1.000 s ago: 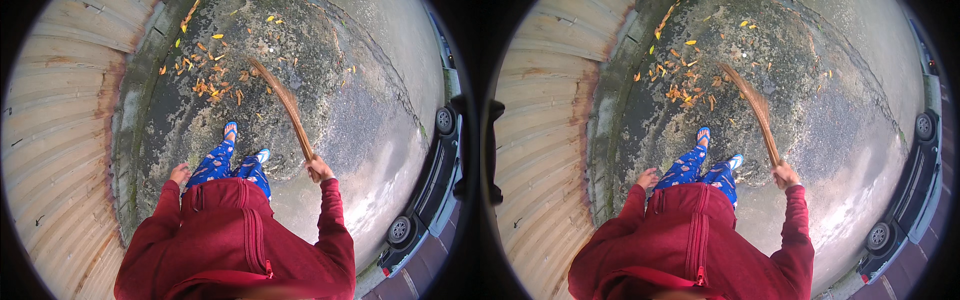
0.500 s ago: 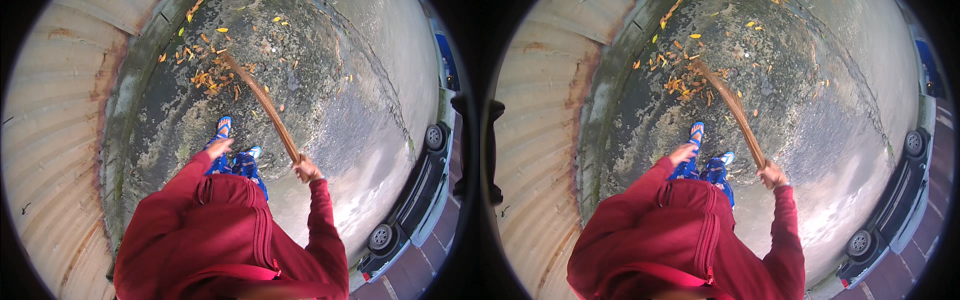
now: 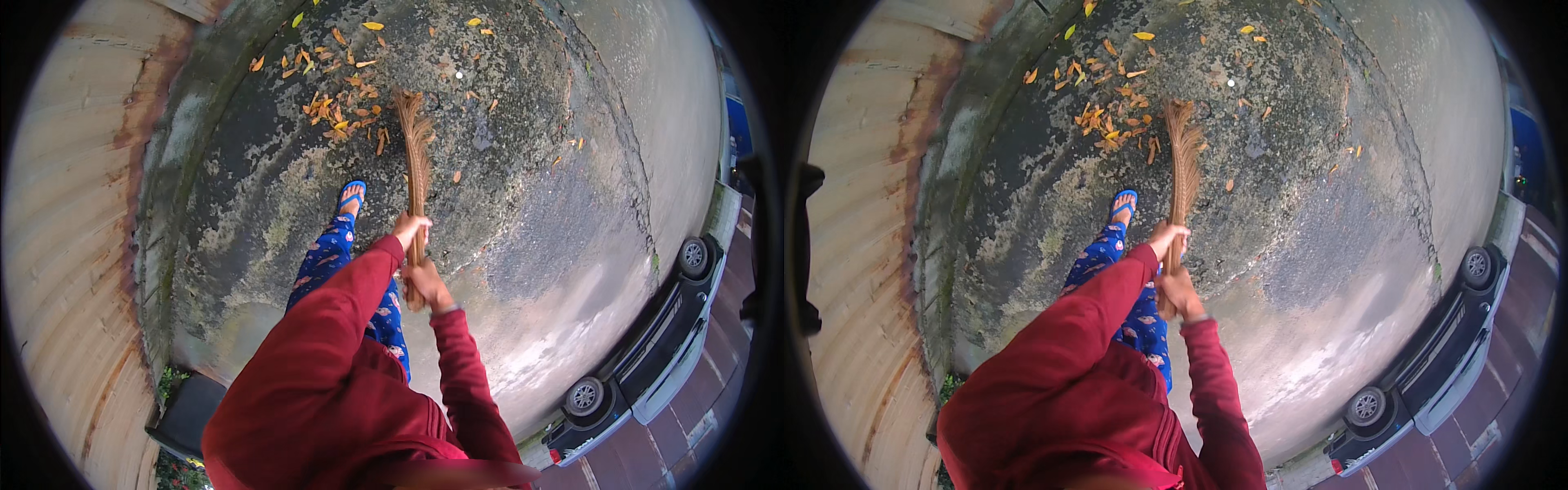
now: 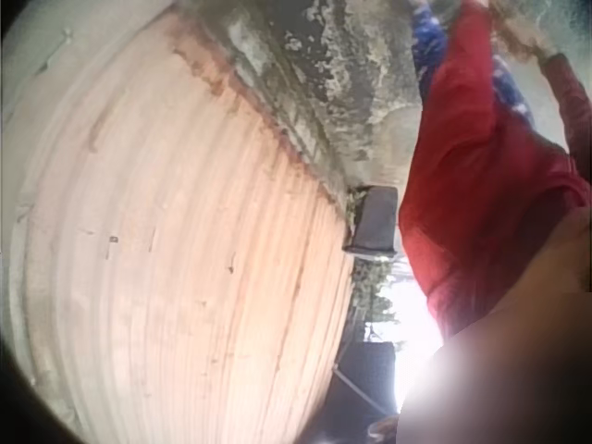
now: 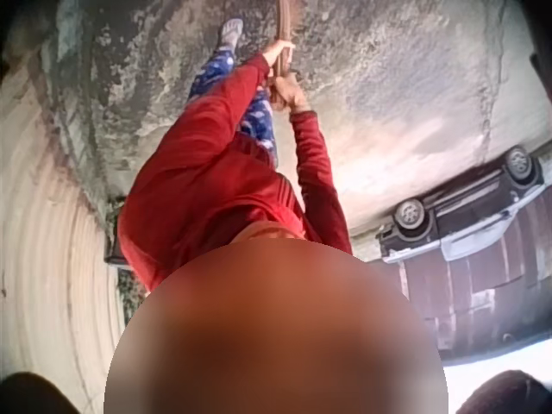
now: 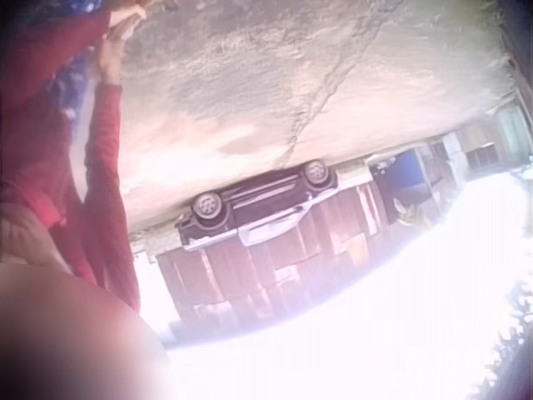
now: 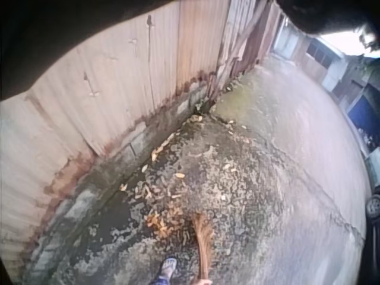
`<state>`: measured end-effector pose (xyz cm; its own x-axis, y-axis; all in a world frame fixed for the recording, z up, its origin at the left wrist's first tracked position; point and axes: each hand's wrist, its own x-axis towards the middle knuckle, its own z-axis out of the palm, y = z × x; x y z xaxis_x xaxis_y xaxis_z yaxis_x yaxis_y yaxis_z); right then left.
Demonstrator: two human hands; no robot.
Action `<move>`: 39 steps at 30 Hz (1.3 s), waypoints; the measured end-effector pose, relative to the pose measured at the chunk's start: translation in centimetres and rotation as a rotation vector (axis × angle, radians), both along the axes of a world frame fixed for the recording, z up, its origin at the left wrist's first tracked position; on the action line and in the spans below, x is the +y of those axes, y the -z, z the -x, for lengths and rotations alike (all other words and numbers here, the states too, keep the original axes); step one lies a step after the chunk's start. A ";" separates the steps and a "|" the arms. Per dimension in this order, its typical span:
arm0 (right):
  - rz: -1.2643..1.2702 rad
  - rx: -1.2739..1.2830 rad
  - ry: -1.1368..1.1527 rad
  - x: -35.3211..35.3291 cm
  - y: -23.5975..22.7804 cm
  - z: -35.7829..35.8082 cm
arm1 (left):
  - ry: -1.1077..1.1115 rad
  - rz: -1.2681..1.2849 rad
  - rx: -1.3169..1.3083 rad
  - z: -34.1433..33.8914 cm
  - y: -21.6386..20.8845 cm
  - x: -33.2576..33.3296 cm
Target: The person sweeps scattered leaves and debris on a wet concrete surface using a broom and dustpan. They gather the debris into the dustpan and continue sweeping different areas of the outdoor space.
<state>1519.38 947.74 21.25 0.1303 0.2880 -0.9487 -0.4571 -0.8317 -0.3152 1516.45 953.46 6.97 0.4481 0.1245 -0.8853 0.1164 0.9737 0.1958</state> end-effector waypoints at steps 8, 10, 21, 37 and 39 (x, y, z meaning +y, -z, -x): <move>0.120 0.054 0.185 -3.6 -3.8 0.7 | 0.096 -0.024 -0.026 -2.1 -4.2 -3.4; -0.065 0.030 0.303 -1.0 -1.3 1.1 | 0.080 -0.091 -0.146 -1.1 -2.1 -0.4; -0.112 0.463 0.599 -3.7 -4.3 7.0 | 0.527 -0.538 0.315 6.1 -5.1 -0.1; -0.061 0.643 0.777 -2.5 -1.3 12.8 | 0.610 -0.414 0.319 10.8 -4.3 0.6; -0.038 0.521 0.756 -3.8 -2.8 11.8 | 0.474 -0.581 0.297 9.9 -6.5 0.5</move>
